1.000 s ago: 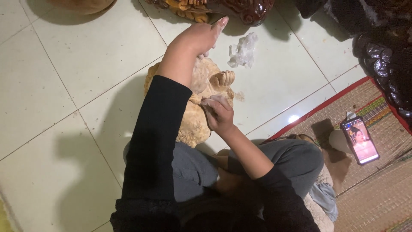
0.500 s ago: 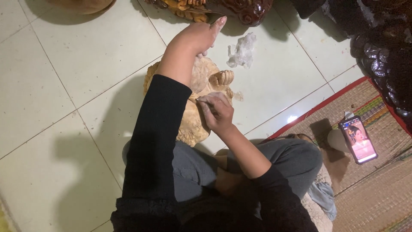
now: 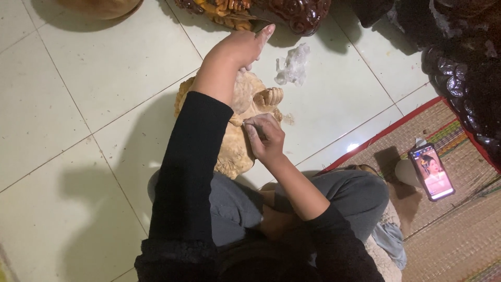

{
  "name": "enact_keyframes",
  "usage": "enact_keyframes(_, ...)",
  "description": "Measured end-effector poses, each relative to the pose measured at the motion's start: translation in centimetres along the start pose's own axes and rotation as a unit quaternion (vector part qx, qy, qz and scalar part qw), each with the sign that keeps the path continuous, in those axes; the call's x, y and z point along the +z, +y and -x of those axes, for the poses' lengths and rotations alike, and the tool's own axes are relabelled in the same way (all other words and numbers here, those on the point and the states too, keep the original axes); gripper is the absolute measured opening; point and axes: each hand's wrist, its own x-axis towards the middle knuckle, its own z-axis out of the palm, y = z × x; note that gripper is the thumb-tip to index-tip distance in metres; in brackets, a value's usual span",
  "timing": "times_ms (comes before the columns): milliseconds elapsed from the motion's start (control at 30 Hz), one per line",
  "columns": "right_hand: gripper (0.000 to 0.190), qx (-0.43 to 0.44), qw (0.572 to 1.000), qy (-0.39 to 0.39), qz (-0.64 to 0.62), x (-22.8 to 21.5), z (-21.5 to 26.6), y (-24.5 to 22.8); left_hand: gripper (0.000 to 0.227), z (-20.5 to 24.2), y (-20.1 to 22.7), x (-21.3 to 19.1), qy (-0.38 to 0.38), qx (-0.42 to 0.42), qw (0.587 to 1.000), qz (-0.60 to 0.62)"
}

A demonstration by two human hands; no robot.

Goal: Hand-sanding a detailed wooden sculpture to smooth the surface.

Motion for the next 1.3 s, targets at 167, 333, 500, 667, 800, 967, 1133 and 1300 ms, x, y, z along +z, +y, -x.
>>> enact_keyframes(167,0.008,0.019,0.999,-0.015,0.033,-0.6,0.6,0.3,0.086,0.6,0.3,-0.7,-0.01,-0.011,1.0,0.021)
enact_keyframes(333,0.005,0.099,0.99,-0.068,0.073,-1.4,-1.5,-1.7,0.088,1.0,0.1,-0.5,-0.01,0.006,1.0,-0.001)
enact_keyframes(500,0.015,0.233,0.965,-0.097,0.071,-0.1,-3.8,0.9,0.087,1.8,0.5,-1.3,-0.006,0.001,1.0,0.012)
enact_keyframes(667,0.007,0.324,0.933,-0.153,-0.042,-1.8,-3.0,-1.1,0.09,1.9,0.3,-1.2,-0.011,-0.004,1.0,-0.006)
enact_keyframes(800,0.009,0.353,0.922,-0.159,-0.031,-1.1,-3.2,1.3,0.092,1.5,0.1,-1.1,-0.008,0.01,0.999,-0.032)
enact_keyframes(967,0.0,0.324,0.936,-0.123,-0.061,-0.1,-2.2,1.6,0.086,2.3,0.4,-1.4,-0.018,0.001,1.0,0.0)
enact_keyframes(1133,0.003,0.356,0.913,-0.146,-0.139,-1.1,-1.4,0.0,0.088,2.4,0.7,-1.6,-0.024,-0.007,0.999,-0.021)
enact_keyframes(1300,0.002,0.285,0.953,-0.092,-0.054,-0.3,-2.2,-0.1,0.085,2.2,0.4,-1.4,-0.016,0.016,1.0,0.005)
